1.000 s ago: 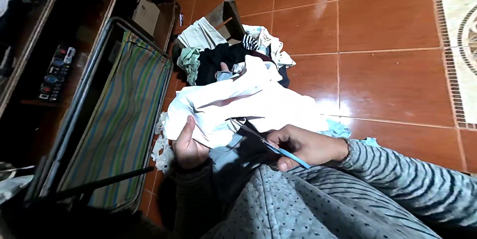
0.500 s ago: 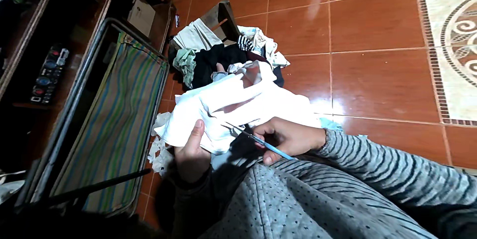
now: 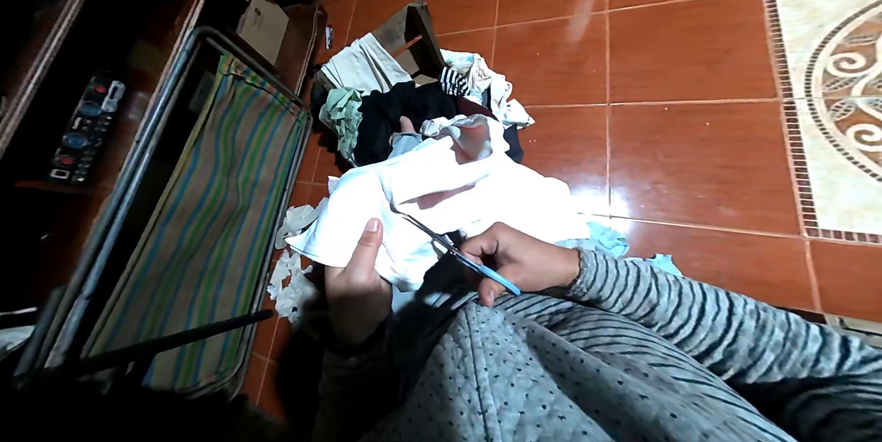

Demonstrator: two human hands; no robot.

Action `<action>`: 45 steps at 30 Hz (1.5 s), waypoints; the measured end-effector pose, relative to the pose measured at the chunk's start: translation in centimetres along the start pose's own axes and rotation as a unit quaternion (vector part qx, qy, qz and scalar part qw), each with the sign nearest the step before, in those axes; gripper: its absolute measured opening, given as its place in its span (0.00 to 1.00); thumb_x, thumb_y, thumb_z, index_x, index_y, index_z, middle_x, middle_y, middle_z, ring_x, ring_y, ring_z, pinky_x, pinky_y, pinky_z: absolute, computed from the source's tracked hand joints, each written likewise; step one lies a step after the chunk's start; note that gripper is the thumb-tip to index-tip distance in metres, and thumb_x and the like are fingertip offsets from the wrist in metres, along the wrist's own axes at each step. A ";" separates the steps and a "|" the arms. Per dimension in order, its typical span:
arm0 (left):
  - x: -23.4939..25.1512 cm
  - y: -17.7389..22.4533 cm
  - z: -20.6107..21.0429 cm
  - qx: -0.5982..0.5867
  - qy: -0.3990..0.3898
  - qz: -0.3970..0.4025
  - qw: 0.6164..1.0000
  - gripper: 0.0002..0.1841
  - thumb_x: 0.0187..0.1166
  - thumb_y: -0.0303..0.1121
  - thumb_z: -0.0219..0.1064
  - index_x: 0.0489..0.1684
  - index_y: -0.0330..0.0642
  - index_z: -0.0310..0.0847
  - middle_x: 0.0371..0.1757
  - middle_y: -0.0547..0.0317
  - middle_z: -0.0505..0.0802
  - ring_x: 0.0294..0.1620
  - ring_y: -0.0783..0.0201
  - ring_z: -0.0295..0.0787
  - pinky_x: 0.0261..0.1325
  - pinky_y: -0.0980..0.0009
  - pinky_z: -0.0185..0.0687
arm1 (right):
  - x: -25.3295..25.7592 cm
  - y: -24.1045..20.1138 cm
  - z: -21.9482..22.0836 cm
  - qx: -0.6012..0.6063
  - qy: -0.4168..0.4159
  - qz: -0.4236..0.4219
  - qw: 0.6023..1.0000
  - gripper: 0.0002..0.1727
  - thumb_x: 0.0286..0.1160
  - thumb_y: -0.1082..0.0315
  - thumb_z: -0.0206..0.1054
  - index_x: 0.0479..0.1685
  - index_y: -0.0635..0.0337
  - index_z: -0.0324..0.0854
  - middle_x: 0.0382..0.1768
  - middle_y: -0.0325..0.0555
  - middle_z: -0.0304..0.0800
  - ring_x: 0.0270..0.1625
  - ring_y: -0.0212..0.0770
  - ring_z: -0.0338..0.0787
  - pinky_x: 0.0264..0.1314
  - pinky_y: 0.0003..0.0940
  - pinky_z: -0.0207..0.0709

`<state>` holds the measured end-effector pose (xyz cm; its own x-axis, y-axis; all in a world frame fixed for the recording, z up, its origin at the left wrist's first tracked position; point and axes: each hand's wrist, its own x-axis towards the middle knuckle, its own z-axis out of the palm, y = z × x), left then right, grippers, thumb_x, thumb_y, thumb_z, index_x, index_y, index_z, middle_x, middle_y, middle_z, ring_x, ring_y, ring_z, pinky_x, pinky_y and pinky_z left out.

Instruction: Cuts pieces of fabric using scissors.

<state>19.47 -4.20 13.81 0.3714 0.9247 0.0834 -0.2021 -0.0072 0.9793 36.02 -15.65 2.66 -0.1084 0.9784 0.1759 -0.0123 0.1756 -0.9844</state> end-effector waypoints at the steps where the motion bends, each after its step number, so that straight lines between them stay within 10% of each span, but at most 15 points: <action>1: 0.0 0.0 0.0 0.001 0.005 0.002 1.000 0.10 0.79 0.17 0.54 0.51 0.31 0.77 0.38 0.54 0.96 0.42 0.63 0.97 0.52 0.64 0.94 | -0.1 0.1 0.0 -0.002 0.002 -0.002 1.000 0.30 0.62 0.37 0.78 0.20 0.54 0.75 0.17 0.25 0.75 0.20 0.15 0.69 0.21 0.15 0.57; 18: -0.8 -0.2 0.1 -0.020 -0.009 -0.011 1.000 0.09 0.78 0.18 0.57 0.52 0.30 0.77 0.39 0.52 0.96 0.43 0.62 0.97 0.52 0.61 0.94 | 0.1 -0.2 0.8 0.006 0.047 -0.010 0.999 0.31 0.63 0.36 0.78 0.18 0.54 0.75 0.15 0.24 0.75 0.18 0.14 0.68 0.19 0.15 0.56; 25: 0.7 -2.0 -2.0 -0.092 0.009 -0.065 0.994 0.11 0.82 0.18 0.50 0.52 0.30 0.77 0.42 0.49 0.95 0.45 0.59 0.96 0.55 0.58 0.93 | -2.1 0.0 -3.4 -0.059 -0.104 0.073 0.990 0.32 0.57 0.34 0.79 0.27 0.57 0.80 0.20 0.31 0.77 0.21 0.21 0.73 0.22 0.21 0.63; 31: 2.0 -4.6 -4.2 -0.267 -0.122 -0.199 0.935 0.16 0.86 0.31 0.51 0.50 0.42 0.88 0.48 0.52 0.97 0.53 0.62 0.95 0.61 0.61 0.90 | -1.6 -1.4 -5.0 -0.118 0.229 -0.057 0.965 0.19 0.66 0.50 0.79 0.40 0.56 0.86 0.35 0.28 0.89 0.36 0.18 0.84 0.38 0.18 0.80; 35: 1.5 -4.7 -2.8 -0.265 -0.141 -0.208 0.931 0.11 0.79 0.30 0.58 0.47 0.42 0.88 0.44 0.52 0.97 0.49 0.60 0.96 0.58 0.60 0.91 | 1.7 -1.0 -6.4 -0.298 0.313 -0.067 0.900 0.32 0.55 0.59 0.82 0.60 0.68 0.81 0.59 0.56 0.88 0.61 0.48 0.88 0.62 0.47 0.83; 39: 1.1 -3.9 -1.4 -0.312 -0.136 -0.173 0.924 0.14 0.82 0.29 0.55 0.57 0.35 0.83 0.51 0.38 0.95 0.55 0.45 0.96 0.64 0.49 0.89 | 3.9 0.8 -7.0 -0.310 0.317 -0.018 0.896 0.19 0.54 0.76 0.82 0.46 0.68 0.83 0.42 0.56 0.92 0.46 0.51 0.93 0.53 0.53 0.86; 45: 1.6 -3.2 -2.7 -0.252 -0.118 -0.209 0.937 0.21 0.86 0.28 0.40 0.45 0.39 0.85 0.33 0.49 0.97 0.32 0.61 0.97 0.40 0.67 0.94 | 3.3 0.6 -9.2 -0.274 0.362 -0.026 0.891 0.14 0.63 0.74 0.76 0.46 0.68 0.82 0.40 0.53 0.93 0.43 0.44 0.94 0.50 0.45 0.88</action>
<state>18.29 -1.66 10.36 0.6918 0.6961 -0.1920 -0.3743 0.5730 0.7291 44.83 -11.31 2.74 0.5489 0.7468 0.3755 0.5107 0.0560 -0.8580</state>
